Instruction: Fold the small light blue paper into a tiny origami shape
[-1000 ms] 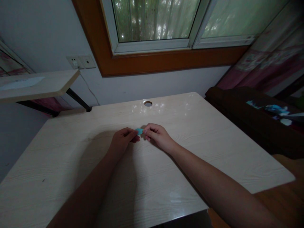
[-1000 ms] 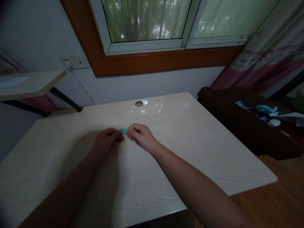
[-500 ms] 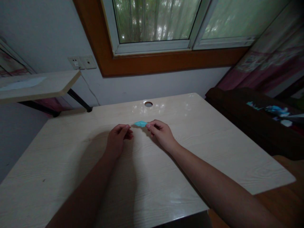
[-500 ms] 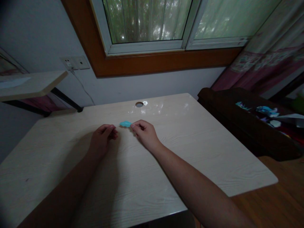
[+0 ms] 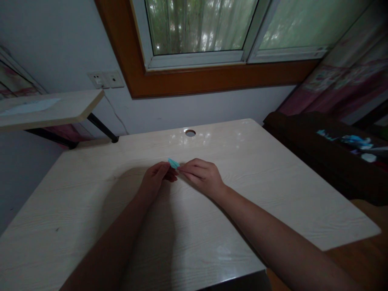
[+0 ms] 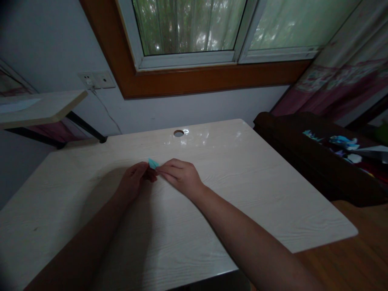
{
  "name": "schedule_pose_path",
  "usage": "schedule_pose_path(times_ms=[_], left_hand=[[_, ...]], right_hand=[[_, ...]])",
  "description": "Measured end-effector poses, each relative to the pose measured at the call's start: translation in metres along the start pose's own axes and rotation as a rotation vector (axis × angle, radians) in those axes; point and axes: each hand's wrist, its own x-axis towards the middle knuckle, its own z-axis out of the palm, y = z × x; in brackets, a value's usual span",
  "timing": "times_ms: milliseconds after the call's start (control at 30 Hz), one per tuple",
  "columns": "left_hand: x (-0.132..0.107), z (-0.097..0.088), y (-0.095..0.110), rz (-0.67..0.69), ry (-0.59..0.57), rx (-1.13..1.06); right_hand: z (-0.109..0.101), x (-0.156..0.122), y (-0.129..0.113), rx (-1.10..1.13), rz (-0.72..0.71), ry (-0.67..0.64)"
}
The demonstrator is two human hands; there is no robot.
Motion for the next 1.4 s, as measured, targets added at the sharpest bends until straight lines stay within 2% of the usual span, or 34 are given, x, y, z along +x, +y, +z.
schedule_pose_path(times_ms=[167,367,467,667,800,1033,1233,1400], left_hand=[[-0.0006,-0.0006,0.0006,0.023,-0.014,0.031],[0.0016,-0.0032,-0.0030,0.041,0.015,0.036],[0.0015,-0.0028,-0.0017,0.053,0.023,0.063],[-0.0024,0.0022,0.0051,0.017,-0.085,0.112],[-0.0029,0.0033,0.0044,0.031,-0.124,0.074],[-0.0016,0.0048,0.0046,-0.040,-0.162,0.025],[0.0000,0.0031,0.0042,-0.048,-0.124,0.010],[0.0023,0.0015,-0.0003,0.005,-0.121,-0.090]], right_hand=[[0.0009,-0.0018,0.0015,-0.056,-0.132,-0.092],[0.0021,0.0003,0.0001,-0.029,-0.094,-0.159],[0.0000,0.0029,-0.0012,0.027,-0.031,-0.104],[-0.0034,0.0066,-0.0005,0.052,0.100,-0.035],[-0.0007,0.0061,0.0016,0.128,0.096,-0.069],[0.0001,0.0047,0.0045,0.165,0.093,-0.106],[0.0015,0.0045,0.0049,0.149,0.101,-0.045],[0.0018,0.0042,0.0040,0.120,0.104,0.022]])
